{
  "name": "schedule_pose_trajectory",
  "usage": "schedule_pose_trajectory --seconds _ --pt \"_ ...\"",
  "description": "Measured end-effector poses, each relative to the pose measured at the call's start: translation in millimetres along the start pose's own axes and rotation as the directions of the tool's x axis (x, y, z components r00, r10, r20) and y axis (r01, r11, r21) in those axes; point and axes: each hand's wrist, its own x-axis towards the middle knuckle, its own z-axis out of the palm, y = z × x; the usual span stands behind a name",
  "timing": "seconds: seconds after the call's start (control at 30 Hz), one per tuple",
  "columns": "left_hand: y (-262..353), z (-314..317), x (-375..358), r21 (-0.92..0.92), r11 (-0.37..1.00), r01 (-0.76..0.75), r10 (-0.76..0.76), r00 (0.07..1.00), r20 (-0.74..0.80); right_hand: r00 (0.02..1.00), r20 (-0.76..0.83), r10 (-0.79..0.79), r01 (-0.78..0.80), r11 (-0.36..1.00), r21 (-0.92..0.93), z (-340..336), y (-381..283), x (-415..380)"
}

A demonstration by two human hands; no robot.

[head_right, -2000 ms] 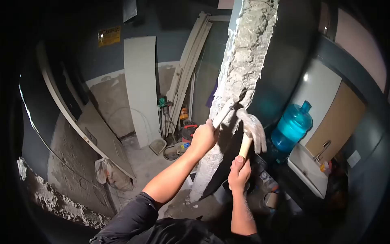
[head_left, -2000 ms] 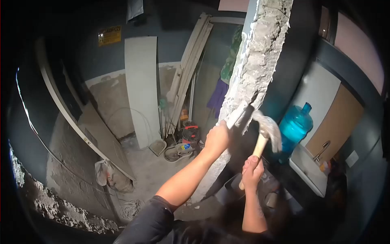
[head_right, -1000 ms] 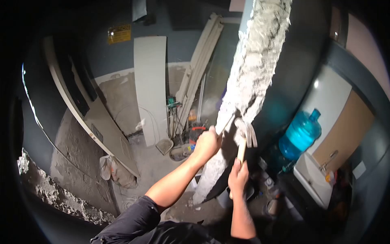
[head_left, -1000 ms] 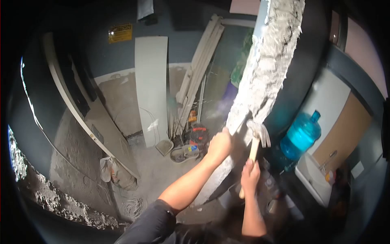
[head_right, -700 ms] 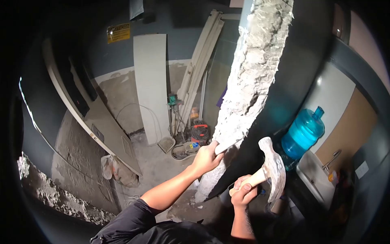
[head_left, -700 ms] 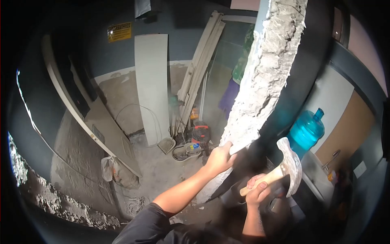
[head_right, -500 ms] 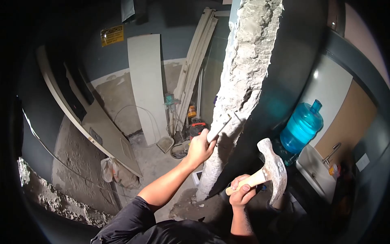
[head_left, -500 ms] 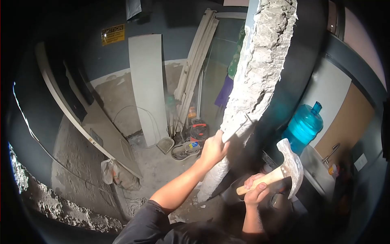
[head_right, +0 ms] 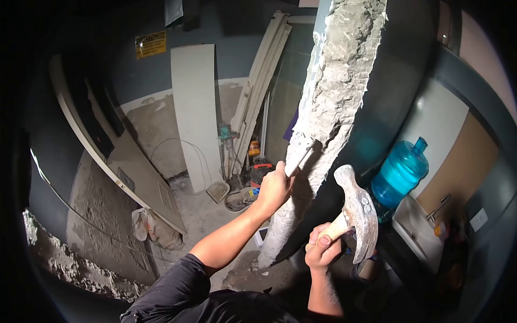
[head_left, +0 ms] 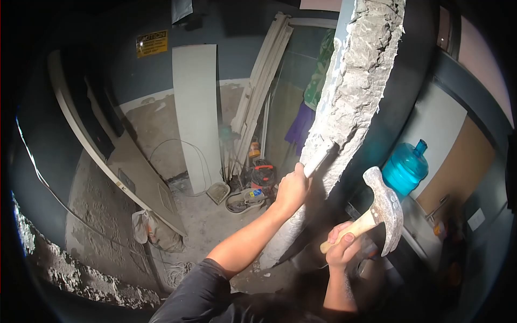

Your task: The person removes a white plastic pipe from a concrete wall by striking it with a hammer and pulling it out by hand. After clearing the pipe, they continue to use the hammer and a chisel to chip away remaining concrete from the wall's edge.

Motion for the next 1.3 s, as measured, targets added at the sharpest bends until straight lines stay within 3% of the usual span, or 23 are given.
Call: schedule_pose_trajectory --seconds 0.17,0.2,0.23,0.3,0.33,0.43,0.5,0.57,0.6,0.63,0.7,0.77,0.8,0.9,0.97,1.0,1.03,1.1,1.13,1.17,1.23,1.27,1.3 --pt "11.1 2.3 -3.0 -0.076 0.997 0.019 -0.022 0.999 -0.036 0.994 0.021 -0.111 0.106 0.863 -0.494 9.4 28.2 27.2" --pt "14.2 2.2 -3.0 -0.085 0.996 0.03 -0.033 0.999 -0.036 0.997 0.039 -0.063 0.072 0.728 -0.682 12.5 25.6 34.4" --pt "16.0 4.6 -2.5 -0.095 0.994 0.062 -0.066 0.997 -0.039 0.989 0.068 0.128 -0.04 0.692 -0.721 25.4 -1.7 46.5" --pt "17.1 5.5 -3.0 -0.141 0.987 0.075 -0.08 0.996 -0.033 0.991 0.055 0.122 -0.036 0.636 -0.77 24.4 -8.1 45.8" --pt "19.3 5.1 -3.5 -0.144 0.986 0.087 -0.092 0.995 -0.026 0.988 0.029 0.151 -0.086 0.702 -0.706 22.3 -7.8 43.0" --pt "24.3 7.7 -3.5 -0.199 0.971 0.131 -0.141 0.989 -0.037 0.999 -0.023 0.026 -0.033 0.886 -0.462 30.2 -19.8 36.9" --pt "29.1 9.6 -4.2 -0.177 0.975 0.135 -0.145 0.988 -0.046 0.994 -0.007 -0.105 0.095 0.925 -0.368 32.6 -22.9 39.7" --pt "31.1 9.6 -5.0 -0.152 0.979 0.134 -0.143 0.989 -0.047 0.998 -0.051 -0.031 0.012 0.94 -0.34 25.9 -7.8 37.4" --pt "31.7 10.7 -4.4 -0.161 0.977 0.138 -0.147 0.988 -0.046 0.993 -0.019 -0.115 0.08 0.793 -0.604 20.7 8.5 37.3" --pt "32.6 13.3 -4.5 -0.171 0.975 0.141 -0.151 0.988 -0.043 0.999 0.042 -0.029 0.05 0.726 -0.686 15.6 15.8 45.0" --pt "31.5 20.0 -7.9 -0.166 0.978 0.129 -0.139 0.989 -0.053 0.993 -0.047 0.112 -0.11 0.671 -0.733 1.5 31.2 41.0" --pt "33.3 16.5 -5.7 -0.128 0.989 0.072 -0.082 0.994 -0.073 0.971 -0.122 0.206 -0.24 0.849 -0.47 15.5 1.1 37.2" --pt "34.2 16.9 -6.8 -0.135 0.99 0.048 -0.062 0.993 -0.098 0.973 -0.129 0.194 -0.228 0.9 -0.37 15.5 -0.4 32.0" --pt "34.7 22.2 -6.3 -0.129 0.99 0.062 -0.075 0.993 -0.095 0.998 -0.069 -0.003 -0.015 0.967 -0.255 13.8 -11.4 32.1" --pt "36.8 22.0 -8.4 -0.11 0.991 0.072 -0.083 0.992 -0.096 0.994 -0.104 0.027 -0.064 0.925 -0.374 9.1 17.9 33.1" --pt "36.1 22.2 -8.3 -0.115 0.988 0.1 -0.109 0.991 -0.08 0.999 -0.025 0.027 -0.037 0.788 -0.615 10.0 21.3 43.3" --pt "35.4 23.4 -6.9 -0.123 0.985 0.124 -0.133 0.989 -0.07 0.975 0.023 0.221 -0.144 0.709 -0.691 13.3 14.1 54.2" --pt "16.1 31.1 -7.1 -0.134 0.97 0.204 -0.216 0.974 -0.074 0.973 0.05 0.225 -0.12 0.679 -0.724 22.8 -1.5 50.3" --pt "14.2 26.1 -7.8 -0.158 0.972 0.175 -0.19 0.978 -0.089 0.995 0.01 0.1 -0.067 0.736 -0.674 24.4 8.1 41.1" --pt "12.4 24.2 -12.6 -0.181 0.972 0.152 -0.171 0.98 -0.099 0.986 0.004 0.168 -0.131 0.785 -0.606 20.2 11.8 34.1" --pt "20.8 19.7 -24.6 -0.253 0.96 0.118 -0.144 0.986 -0.085 0.999 0.022 -0.023 0.031 0.843 -0.537 22.0 13.1 25.9" --pt "27.7 16.5 -35.3 -0.315 0.946 0.075 -0.102 0.992 -0.071 0.998 -0.028 0.063 -0.069 0.918 -0.389 24.0 1.2 21.9" --pt "33.0 12.0 -44.6 -0.376 0.926 0.028 -0.054 0.997 -0.059 0.998 -0.035 0.052 -0.061 0.946 -0.319 28.6 -14.8 24.6"
